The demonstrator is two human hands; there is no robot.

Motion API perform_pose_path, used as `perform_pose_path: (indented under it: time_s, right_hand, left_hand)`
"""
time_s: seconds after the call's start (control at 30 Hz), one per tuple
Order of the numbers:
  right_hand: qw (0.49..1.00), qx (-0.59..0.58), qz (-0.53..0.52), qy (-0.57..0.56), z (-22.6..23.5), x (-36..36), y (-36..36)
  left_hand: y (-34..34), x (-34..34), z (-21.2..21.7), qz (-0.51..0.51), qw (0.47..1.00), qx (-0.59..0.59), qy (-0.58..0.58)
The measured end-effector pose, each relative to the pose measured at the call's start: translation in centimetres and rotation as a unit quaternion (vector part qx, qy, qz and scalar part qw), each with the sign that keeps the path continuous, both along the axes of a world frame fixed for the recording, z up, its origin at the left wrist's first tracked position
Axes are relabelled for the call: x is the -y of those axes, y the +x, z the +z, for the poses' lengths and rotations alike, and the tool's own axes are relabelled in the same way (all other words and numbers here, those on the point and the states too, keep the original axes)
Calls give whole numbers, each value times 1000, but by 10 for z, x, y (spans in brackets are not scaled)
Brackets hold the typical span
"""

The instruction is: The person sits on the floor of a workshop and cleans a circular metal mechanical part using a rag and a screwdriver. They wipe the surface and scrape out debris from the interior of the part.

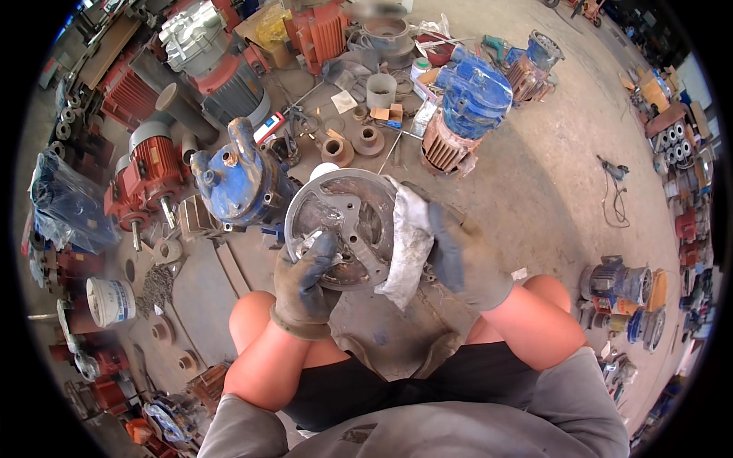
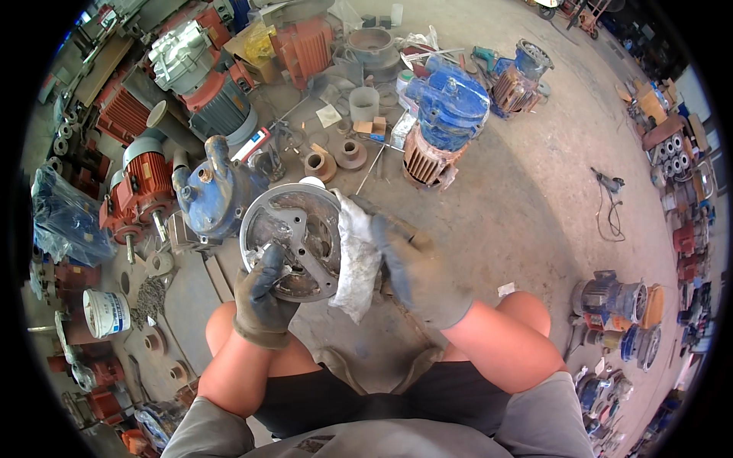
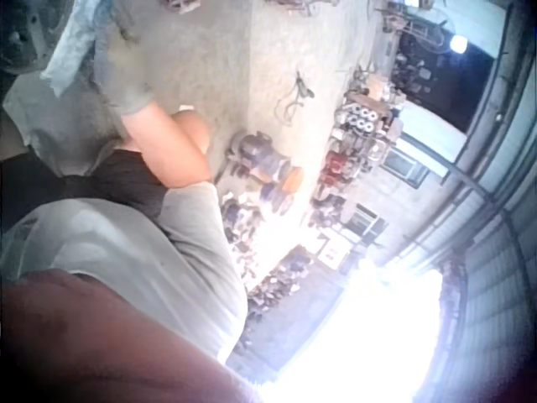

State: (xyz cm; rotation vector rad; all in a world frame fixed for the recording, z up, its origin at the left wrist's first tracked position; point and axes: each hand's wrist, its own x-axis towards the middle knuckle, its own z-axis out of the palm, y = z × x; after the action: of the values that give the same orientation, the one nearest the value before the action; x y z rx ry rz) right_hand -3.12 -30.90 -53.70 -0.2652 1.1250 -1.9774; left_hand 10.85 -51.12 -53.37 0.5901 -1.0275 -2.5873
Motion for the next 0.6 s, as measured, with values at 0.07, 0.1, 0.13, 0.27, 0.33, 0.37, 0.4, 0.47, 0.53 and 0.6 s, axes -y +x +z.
perform_pose_path:
  time_s: [0.07, 0.1, 0.13, 0.27, 0.33, 0.37, 0.4, 0.47, 0.53, 0.6]
  right_hand:
    - [993, -109, -33, 43, -6, 4, 5]
    - [986, -149, -57, 57, -9, 7, 6]
    - [981, -159, -97, 55, -16, 16, 8]
    - [934, -314, -67, 159, -18, 10, -8]
    - [941, -291, -37, 166, -9, 9, -13]
    - [945, -278, -22, 170, -3, 8, -15]
    - [928, -323, -15, 184, 3, 7, -18]
    - [887, -409, 1, 213, 12, 1, -27]
    - [907, -372, 49, 191, 13, -2, -39]
    - [918, -343, 81, 181, 16, -6, -41]
  left_hand:
    - [-2, -4, 0, 6, 1000, -13, 19]
    - [-5, -7, 3, 14, 1000, -7, 12]
    - [-8, -11, 6, 21, 1000, 1, 4]
    - [-13, -13, 10, 17, 999, 34, -27]
    - [-11, -5, 11, -20, 997, 55, -57]
    - [-9, 0, 12, -38, 994, 67, -72]
    - [-9, 3, 13, -51, 993, 64, -79]
    - [-9, 8, 14, -80, 991, 59, -89]
    - [-11, 15, 12, -125, 986, 58, -97]
    - [-13, 21, 11, -188, 971, 75, -125]
